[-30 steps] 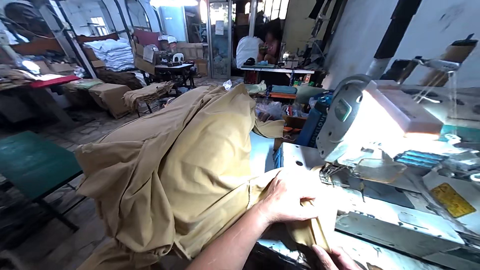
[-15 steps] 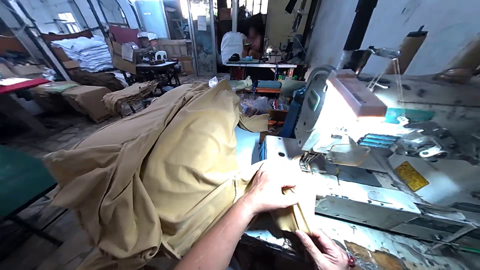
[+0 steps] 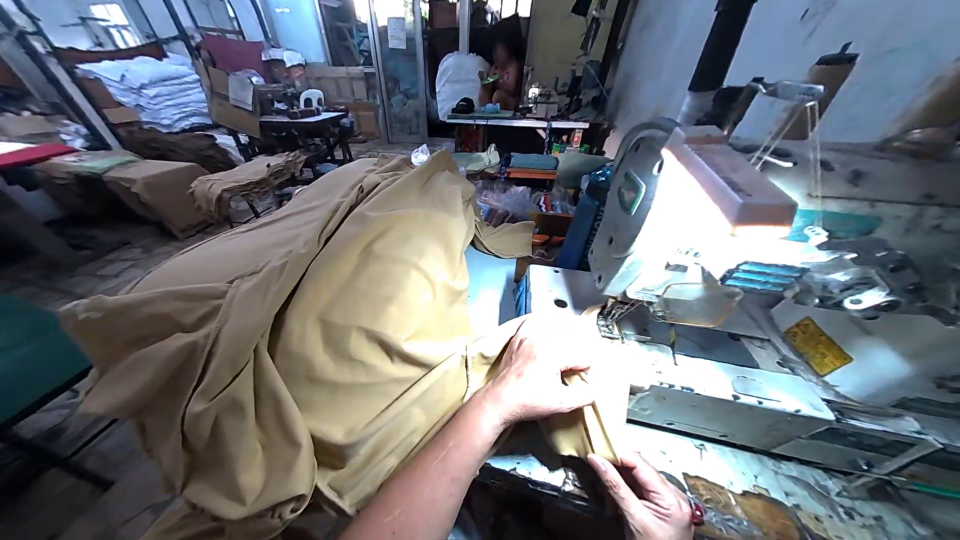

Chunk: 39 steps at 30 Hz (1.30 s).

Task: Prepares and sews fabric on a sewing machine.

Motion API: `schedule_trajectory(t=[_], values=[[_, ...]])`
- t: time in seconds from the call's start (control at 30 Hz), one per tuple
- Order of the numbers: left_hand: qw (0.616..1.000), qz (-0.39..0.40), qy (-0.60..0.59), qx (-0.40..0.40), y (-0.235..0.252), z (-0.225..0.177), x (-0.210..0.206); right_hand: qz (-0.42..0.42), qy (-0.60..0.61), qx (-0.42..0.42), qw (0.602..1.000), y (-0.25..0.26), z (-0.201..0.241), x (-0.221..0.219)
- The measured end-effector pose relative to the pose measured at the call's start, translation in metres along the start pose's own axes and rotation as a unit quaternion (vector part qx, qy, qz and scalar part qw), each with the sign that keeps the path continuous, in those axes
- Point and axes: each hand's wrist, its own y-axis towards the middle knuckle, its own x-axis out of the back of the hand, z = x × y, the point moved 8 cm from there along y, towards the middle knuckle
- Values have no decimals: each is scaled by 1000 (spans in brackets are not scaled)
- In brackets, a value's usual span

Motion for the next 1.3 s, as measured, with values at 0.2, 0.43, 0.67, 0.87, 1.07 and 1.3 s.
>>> schedule_trajectory(t=[0.2,0.43,0.67,0.87,1.07,1.3], values=[[1000,-6,4,-2,0,-1,1,0,8,0,1000,0,0,0],[1000,-8,6,7,-1,1,0,3,1,3,1000,0,2,-1],[1000,-6,7,6,-2,1,0,1,16,-2,1000,0,1,-1],[1000,-2,3,4,-1,1,0,3,4,-1,1000,1,2,-1],[1000,-7,5,5,-1,1,0,5,5,-2,1000,0,1,-1],[1000,1,-3,12,0,0,1,6,2,-2,1000,0,1,-1]])
